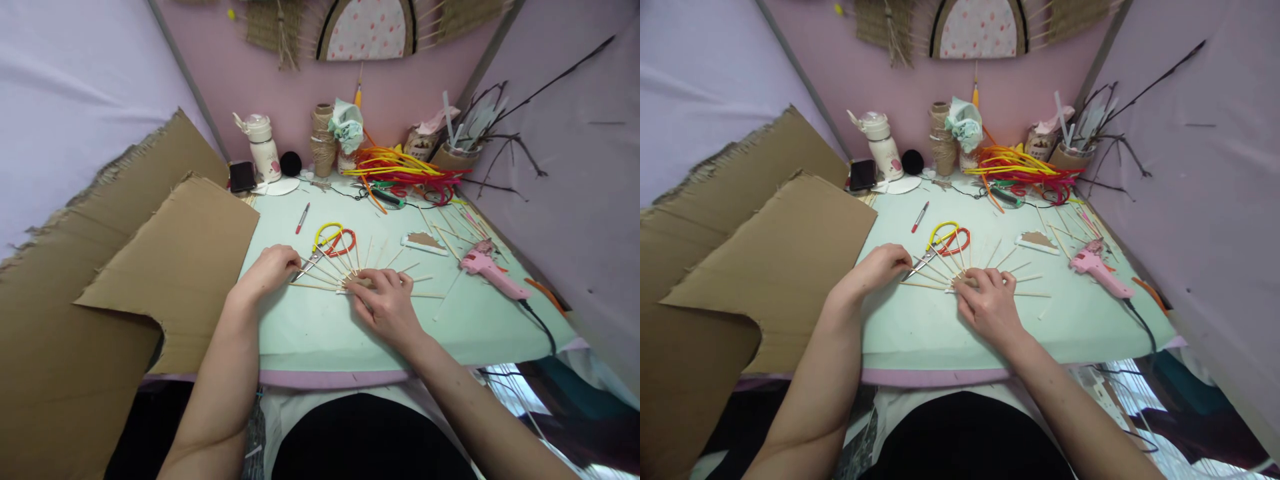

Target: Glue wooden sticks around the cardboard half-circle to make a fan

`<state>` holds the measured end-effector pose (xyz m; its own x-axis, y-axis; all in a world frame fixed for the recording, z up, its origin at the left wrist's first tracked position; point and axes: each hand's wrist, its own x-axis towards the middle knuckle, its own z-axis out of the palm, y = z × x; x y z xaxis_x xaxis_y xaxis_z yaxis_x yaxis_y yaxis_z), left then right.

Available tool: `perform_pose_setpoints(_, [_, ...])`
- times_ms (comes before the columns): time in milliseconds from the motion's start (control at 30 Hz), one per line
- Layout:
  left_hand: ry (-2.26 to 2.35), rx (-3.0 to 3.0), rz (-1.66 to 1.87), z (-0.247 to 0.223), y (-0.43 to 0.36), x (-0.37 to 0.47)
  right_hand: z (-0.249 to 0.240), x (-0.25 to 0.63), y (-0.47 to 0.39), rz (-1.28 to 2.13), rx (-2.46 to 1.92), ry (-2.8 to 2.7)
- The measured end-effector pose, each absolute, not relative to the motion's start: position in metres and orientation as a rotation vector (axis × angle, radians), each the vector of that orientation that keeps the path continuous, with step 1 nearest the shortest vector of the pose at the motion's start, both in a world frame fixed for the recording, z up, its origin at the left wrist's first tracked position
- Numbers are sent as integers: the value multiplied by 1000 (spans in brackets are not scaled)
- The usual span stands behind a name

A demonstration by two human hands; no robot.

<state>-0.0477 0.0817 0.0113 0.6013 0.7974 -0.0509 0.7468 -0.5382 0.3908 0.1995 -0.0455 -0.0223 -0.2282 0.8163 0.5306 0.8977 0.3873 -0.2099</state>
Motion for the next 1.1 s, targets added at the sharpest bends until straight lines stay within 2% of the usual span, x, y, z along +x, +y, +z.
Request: perform_pose_setpoints(1100, [1232, 2424, 234, 11, 82, -50, -27, 198, -43, -155, -1405, -2080])
